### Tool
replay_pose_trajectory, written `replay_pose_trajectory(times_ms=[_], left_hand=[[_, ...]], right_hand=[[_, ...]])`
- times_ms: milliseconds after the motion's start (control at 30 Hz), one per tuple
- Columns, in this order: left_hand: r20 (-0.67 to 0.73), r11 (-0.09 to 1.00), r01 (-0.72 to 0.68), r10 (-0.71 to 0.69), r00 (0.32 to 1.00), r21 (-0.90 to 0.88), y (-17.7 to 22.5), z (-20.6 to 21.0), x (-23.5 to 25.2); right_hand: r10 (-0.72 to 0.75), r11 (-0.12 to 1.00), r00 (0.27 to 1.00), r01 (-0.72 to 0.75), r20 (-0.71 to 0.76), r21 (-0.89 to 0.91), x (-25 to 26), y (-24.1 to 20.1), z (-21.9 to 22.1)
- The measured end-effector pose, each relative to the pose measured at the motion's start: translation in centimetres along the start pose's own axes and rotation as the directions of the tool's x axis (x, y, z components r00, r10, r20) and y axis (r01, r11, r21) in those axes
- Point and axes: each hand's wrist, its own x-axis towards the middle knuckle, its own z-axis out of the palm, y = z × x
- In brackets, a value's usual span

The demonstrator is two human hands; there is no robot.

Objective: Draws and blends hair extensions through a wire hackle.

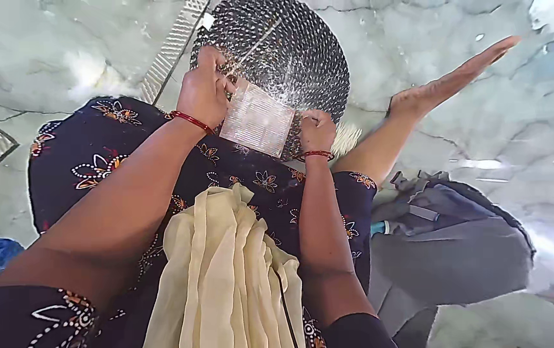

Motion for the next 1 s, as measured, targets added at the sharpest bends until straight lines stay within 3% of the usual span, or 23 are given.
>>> replay_pose_trajectory(times_ms=[133, 433, 1000], left_hand=[[0.134, 0.988, 0.083, -0.1, 0.986, 0.128, -1.0, -0.1, -1.0], [0.144, 0.918, 0.311, -0.352, 0.925, 0.247, -2.3, 1.3, -0.1], [0.165, 0.888, 0.342, -0.404, 0.9, 0.306, -2.4, 2.5, 1.2]], right_hand=[[0.001, 0.998, 1.0, 0.0, -0.013, 0.06, -0.4, 0.4, -0.4], [0.008, 0.995, 1.0, -0.007, -0.014, 0.102, -1.3, 0.9, -1.2], [-0.046, 0.999, 0.997, 0.045, 0.069, 0.011, -1.1, 0.5, -0.6]])
